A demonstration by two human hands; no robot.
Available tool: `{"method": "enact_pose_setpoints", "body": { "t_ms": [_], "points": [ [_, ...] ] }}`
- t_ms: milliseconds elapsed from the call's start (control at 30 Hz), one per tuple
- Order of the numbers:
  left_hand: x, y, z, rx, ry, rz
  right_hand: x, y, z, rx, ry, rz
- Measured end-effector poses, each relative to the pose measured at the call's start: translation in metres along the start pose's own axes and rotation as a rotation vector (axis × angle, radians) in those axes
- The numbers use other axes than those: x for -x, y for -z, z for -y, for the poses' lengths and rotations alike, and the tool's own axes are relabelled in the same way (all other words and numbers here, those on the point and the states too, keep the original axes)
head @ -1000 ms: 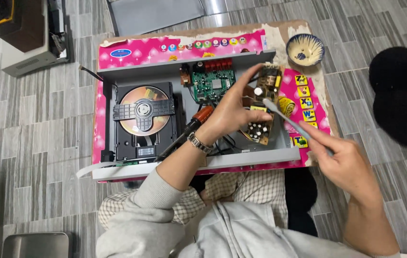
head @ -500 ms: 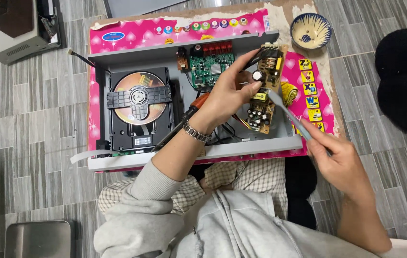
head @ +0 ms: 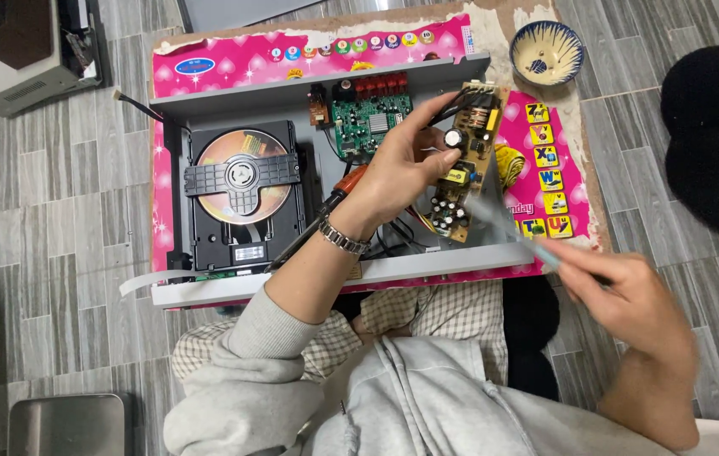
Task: Cleaning a circuit board with a cotton swab and using a screwdriver to manipulate components inside an electronic device
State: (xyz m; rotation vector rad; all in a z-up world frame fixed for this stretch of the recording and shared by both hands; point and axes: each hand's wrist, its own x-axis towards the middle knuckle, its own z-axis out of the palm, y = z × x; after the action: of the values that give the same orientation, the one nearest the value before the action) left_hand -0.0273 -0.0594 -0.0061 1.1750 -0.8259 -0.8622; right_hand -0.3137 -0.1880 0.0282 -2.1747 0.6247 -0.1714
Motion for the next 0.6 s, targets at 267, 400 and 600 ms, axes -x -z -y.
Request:
{"method": "enact_pose_setpoints", "body": {
  "t_ms": [267,400,600],
  "points": [
    [0.001,-0.001,-0.006,0.012,0.015,-0.041,-0.014,-0.011,0.019,0.014,0.037,-0.14],
    [-0.001,0.0,-0.01,0.014,0.046,-0.045,-0.001,0.01,-0.007,-0.132,-0.071,0.119],
    [-0.003,-0.001,-0.007,0.057,0.05,-0.056,-0.009,-0.005,0.009,-0.17,0.028,-0.079]
  ]
}}
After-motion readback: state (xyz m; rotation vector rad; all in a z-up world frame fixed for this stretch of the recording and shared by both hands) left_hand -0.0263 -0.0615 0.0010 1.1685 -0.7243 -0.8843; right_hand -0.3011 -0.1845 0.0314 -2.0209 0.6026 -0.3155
